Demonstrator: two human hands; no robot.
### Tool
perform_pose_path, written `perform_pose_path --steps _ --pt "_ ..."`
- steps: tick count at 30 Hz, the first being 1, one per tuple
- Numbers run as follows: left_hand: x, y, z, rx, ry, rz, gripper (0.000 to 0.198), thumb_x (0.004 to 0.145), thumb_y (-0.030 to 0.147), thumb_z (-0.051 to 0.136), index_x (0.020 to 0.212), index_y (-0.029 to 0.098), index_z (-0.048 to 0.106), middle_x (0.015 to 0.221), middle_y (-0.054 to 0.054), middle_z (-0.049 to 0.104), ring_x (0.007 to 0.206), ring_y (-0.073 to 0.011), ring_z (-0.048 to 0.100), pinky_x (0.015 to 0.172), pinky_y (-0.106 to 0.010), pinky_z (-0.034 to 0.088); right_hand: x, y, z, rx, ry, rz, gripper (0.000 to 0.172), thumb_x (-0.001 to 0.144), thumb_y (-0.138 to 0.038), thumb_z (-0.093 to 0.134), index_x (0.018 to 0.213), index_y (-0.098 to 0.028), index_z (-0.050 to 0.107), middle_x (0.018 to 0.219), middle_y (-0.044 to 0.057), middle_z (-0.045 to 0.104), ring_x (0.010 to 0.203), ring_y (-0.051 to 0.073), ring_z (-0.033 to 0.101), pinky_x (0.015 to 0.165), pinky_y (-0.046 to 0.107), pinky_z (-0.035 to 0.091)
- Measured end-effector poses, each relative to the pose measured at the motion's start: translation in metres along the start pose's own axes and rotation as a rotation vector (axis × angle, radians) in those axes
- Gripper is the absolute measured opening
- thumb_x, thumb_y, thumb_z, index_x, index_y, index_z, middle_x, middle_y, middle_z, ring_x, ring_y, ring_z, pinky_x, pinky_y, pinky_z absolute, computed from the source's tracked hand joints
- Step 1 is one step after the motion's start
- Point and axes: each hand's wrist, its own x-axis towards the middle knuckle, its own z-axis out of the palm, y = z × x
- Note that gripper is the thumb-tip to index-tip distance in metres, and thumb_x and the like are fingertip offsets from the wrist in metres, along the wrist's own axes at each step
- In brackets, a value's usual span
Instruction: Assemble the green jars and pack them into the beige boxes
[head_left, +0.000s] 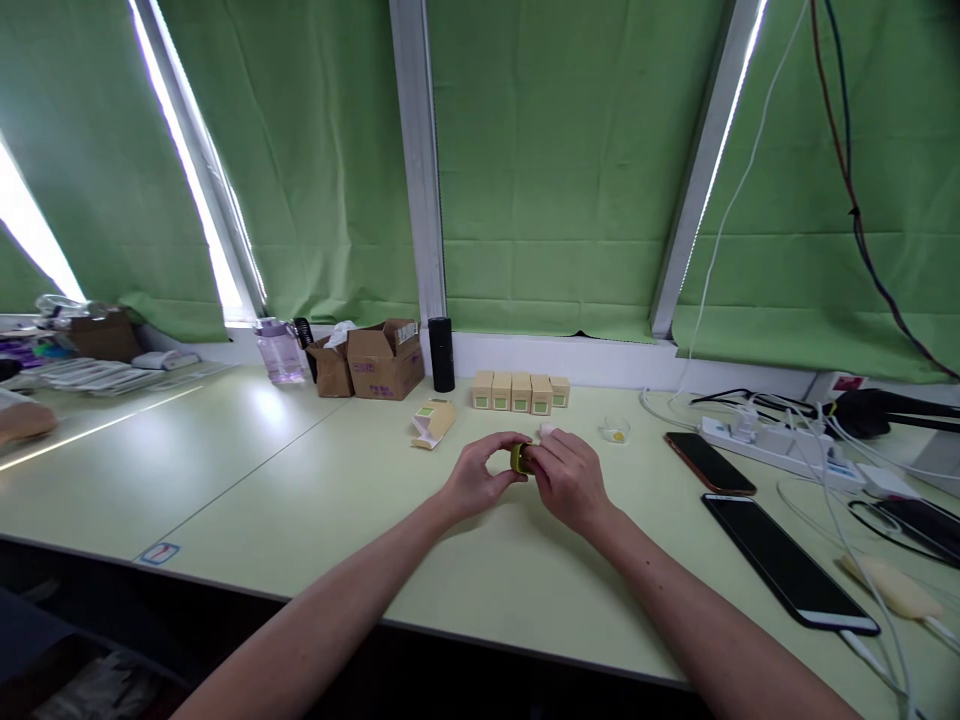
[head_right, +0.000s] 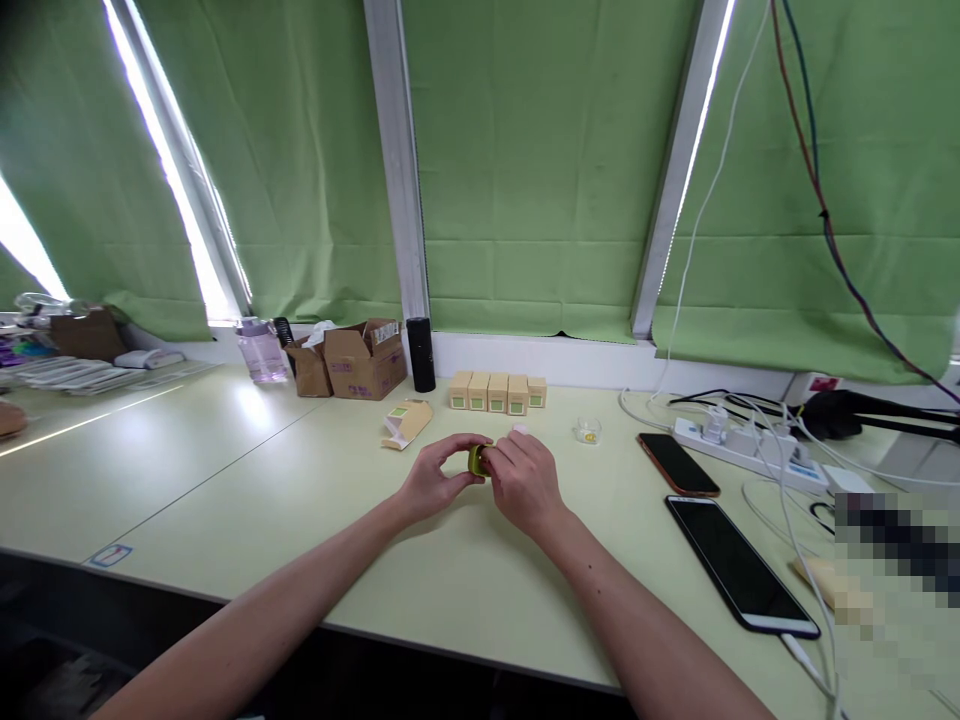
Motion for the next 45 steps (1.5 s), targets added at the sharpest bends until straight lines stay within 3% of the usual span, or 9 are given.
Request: perform_pose_path --steps 9,14,18,20,26,28,33,39,45 --pt "0.001 -0.007 -0.001 0.022 0.004 0.004 0.045 0.077 0.015 0.083 0.12 0.022 0.072 0.116 -0.008 0.078 0.108 -0.025 0.073 0.103 -0.042 0.057 -0.003 0.009 -0.003 0.132 -0.089 -0.007 0.022 0.098 -0.015 0.052 0.106 -0.021 0.071 0.082 0.007 0.072 0.076 0.022 0.059 0.073 0.038 0.047" --pt "0.003 -0.01 -0.007 0.041 0.057 0.026 0.04 0.08 0.017 0.079 0.119 0.022 0.071 0.116 -0.008 0.077 0.109 -0.0255 0.072 0.101 -0.043 0.057 -0.003 0.013 -0.014 0.24 -0.078 0.029 0.039 0.093 -0.016 0.055 0.13 -0.024 0.063 0.105 0.011 0.074 0.096 0.028 0.068 0.084 0.044 0.057" --pt "0.003 -0.011 -0.008 0.077 0.052 0.061 0.042 0.08 0.02 0.082 0.121 0.023 0.07 0.114 -0.008 0.077 0.106 -0.025 0.072 0.099 -0.044 0.058 -0.005 0.009 -0.01 0.245 -0.122 0.094 0.057 0.091 -0.017 0.057 0.147 -0.024 0.05 0.133 0.015 0.066 0.12 0.032 0.065 0.088 0.047 0.061" --pt "0.002 -0.011 -0.006 0.089 0.035 0.086 0.044 0.08 0.021 0.083 0.121 0.023 0.07 0.113 -0.008 0.077 0.104 -0.0246 0.071 0.098 -0.043 0.058 -0.007 0.006 -0.006 0.267 -0.156 0.096 0.063 0.091 -0.015 0.056 0.151 -0.024 0.044 0.136 0.015 0.065 0.122 0.032 0.064 0.09 0.049 0.062" --pt "0.001 -0.007 -0.003 0.01 0.049 0.027 0.064 0.078 0.026 0.086 0.136 0.024 0.06 0.126 -0.011 0.072 0.108 -0.0253 0.07 0.102 -0.045 0.057 -0.009 0.006 0.002 0.394 -0.108 0.163 0.062 0.093 -0.011 0.053 0.152 -0.027 0.043 0.134 0.014 0.065 0.122 0.031 0.065 0.091 0.05 0.065" --pt "0.002 -0.006 -0.004 -0.011 0.062 0.005 0.054 0.083 0.027 0.081 0.133 0.023 0.061 0.125 -0.011 0.072 0.105 -0.0238 0.07 0.099 -0.043 0.058 -0.009 0.007 0.003 0.443 -0.079 0.199 0.06 0.092 -0.01 0.054 0.149 -0.028 0.047 0.134 0.014 0.064 0.122 0.03 0.064 0.092 0.05 0.065" --pt "0.003 -0.009 -0.002 0.055 0.078 -0.042 0.012 0.095 0.028 0.062 0.101 0.02 0.069 0.099 -0.007 0.073 0.088 -0.0188 0.069 0.084 -0.035 0.058 -0.01 0.007 0.005 0.533 -0.015 0.281 0.051 0.091 -0.011 0.057 0.139 -0.028 0.055 0.129 0.013 0.065 0.115 0.029 0.066 0.089 0.049 0.066" --pt "0.004 -0.011 0.003 -0.001 0.051 -0.157 0.013 0.094 0.029 0.061 0.092 0.019 0.068 0.09 -0.005 0.072 0.082 -0.0174 0.068 0.079 -0.032 0.056 -0.011 0.004 0.007 0.542 -0.037 0.262 0.048 0.091 -0.009 0.056 0.135 -0.027 0.055 0.127 0.012 0.065 0.114 0.027 0.066 0.089 0.047 0.066" --pt "0.005 -0.012 0.004 -0.034 0.038 -0.168 0.017 0.094 0.032 0.062 0.086 0.018 0.067 0.081 -0.003 0.069 0.074 -0.0156 0.063 0.074 -0.03 0.053 -0.012 0.005 0.008 0.527 -0.062 0.241 0.048 0.09 -0.008 0.054 0.134 -0.027 0.053 0.127 0.012 0.065 0.115 0.028 0.065 0.089 0.048 0.065"
